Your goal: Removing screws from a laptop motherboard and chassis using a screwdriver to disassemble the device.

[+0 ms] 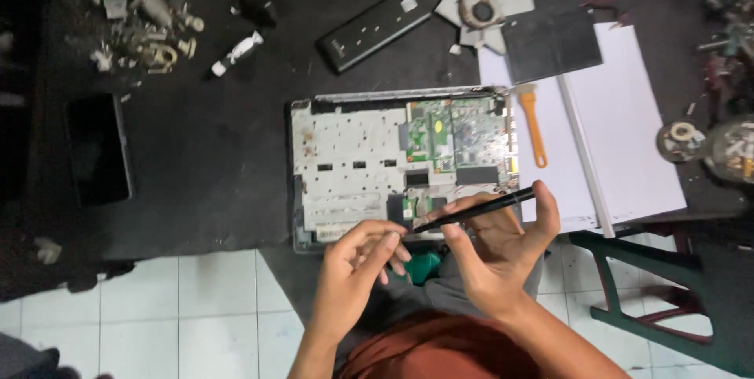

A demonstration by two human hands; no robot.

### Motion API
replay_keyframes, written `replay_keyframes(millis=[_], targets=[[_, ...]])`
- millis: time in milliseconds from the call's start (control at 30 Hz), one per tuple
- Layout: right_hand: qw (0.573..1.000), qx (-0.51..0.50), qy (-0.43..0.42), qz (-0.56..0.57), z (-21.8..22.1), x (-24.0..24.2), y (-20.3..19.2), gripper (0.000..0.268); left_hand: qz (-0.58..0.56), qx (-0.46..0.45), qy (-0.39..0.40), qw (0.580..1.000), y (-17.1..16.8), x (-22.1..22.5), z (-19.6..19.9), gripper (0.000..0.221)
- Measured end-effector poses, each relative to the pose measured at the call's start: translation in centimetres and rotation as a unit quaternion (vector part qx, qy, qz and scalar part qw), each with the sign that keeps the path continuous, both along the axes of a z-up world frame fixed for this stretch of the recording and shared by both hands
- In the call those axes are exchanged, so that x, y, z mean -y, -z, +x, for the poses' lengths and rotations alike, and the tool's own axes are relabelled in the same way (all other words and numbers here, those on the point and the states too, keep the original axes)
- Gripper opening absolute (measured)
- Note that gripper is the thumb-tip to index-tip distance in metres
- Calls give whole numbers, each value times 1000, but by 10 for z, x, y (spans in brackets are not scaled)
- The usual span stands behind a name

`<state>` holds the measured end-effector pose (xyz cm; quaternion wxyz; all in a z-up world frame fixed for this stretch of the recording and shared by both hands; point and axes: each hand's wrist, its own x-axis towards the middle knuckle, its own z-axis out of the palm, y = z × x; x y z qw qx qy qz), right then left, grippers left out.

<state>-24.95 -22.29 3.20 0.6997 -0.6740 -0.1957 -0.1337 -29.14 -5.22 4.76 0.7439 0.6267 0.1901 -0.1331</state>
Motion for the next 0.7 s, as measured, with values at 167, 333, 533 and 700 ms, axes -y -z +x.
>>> replay_keyframes(millis=[167, 333, 533, 700], targets=[[1000, -13, 25, 4, 4, 10, -4, 86, -25, 33, 2, 999, 5, 14, 14, 27], [998, -21, 60, 16, 12, 16, -8, 84, -41, 31, -3, 999, -1, 29, 30, 29], [996, -1, 74, 40, 24, 30, -8, 84, -57, 39, -26, 997, -2, 37, 48, 21], [974, -125, 190, 20, 33, 60, 12, 91, 183, 196, 13, 963, -13, 5, 99, 11]])
